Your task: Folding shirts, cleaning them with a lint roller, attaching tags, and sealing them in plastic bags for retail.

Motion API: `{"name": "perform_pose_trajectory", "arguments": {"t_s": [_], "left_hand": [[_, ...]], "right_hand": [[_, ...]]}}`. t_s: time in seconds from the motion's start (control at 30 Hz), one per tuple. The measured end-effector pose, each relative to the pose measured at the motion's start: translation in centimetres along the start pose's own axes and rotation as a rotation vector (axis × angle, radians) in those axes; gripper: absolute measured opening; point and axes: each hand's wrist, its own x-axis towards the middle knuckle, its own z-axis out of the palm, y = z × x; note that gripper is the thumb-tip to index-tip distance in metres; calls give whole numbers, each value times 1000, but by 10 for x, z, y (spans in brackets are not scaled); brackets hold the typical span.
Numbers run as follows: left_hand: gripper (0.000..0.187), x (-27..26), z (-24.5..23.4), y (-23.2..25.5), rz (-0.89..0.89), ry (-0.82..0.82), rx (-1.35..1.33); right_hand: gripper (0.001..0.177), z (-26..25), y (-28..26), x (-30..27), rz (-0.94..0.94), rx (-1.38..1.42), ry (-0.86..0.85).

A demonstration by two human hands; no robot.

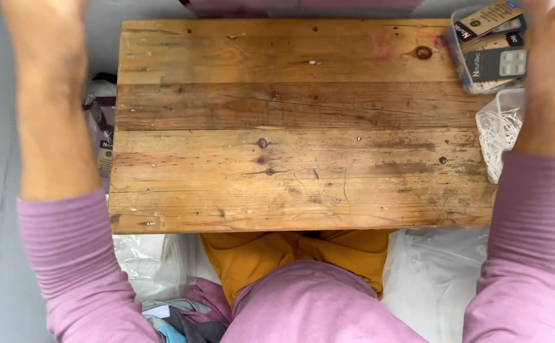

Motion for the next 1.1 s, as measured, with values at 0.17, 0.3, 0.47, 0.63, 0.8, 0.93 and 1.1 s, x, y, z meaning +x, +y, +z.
{"name": "perform_pose_trajectory", "arguments": {"t_s": [0.17, 0.3, 0.47, 0.63, 0.8, 0.93, 1.1], "left_hand": [[17, -73, -2, -17, 74, -80, 113], [11, -146, -7, -59, -77, -284, 199], [20, -172, -12, -40, -285, -458, 618], [24, -128, 23, -40, -16, -251, 705], [61, -87, 70, -91, -3, -593, 855], [31, -76, 69, -76, -42, -640, 797], [5, -118, 45, -4, 155, -920, 361]], "right_hand": [[23, -31, 20, -112, -198, -307, -72], [21, -45, 31, -195, -688, -1111, -380], [29, -66, 31, -233, -653, -1417, -370], [35, -46, 33, -224, -248, -1004, -199], [23, 18, 29, -220, 144, -388, -271], [21, 14, 30, -210, 180, -377, -289], [17, 11, 32, -207, 208, -399, -277]]}}
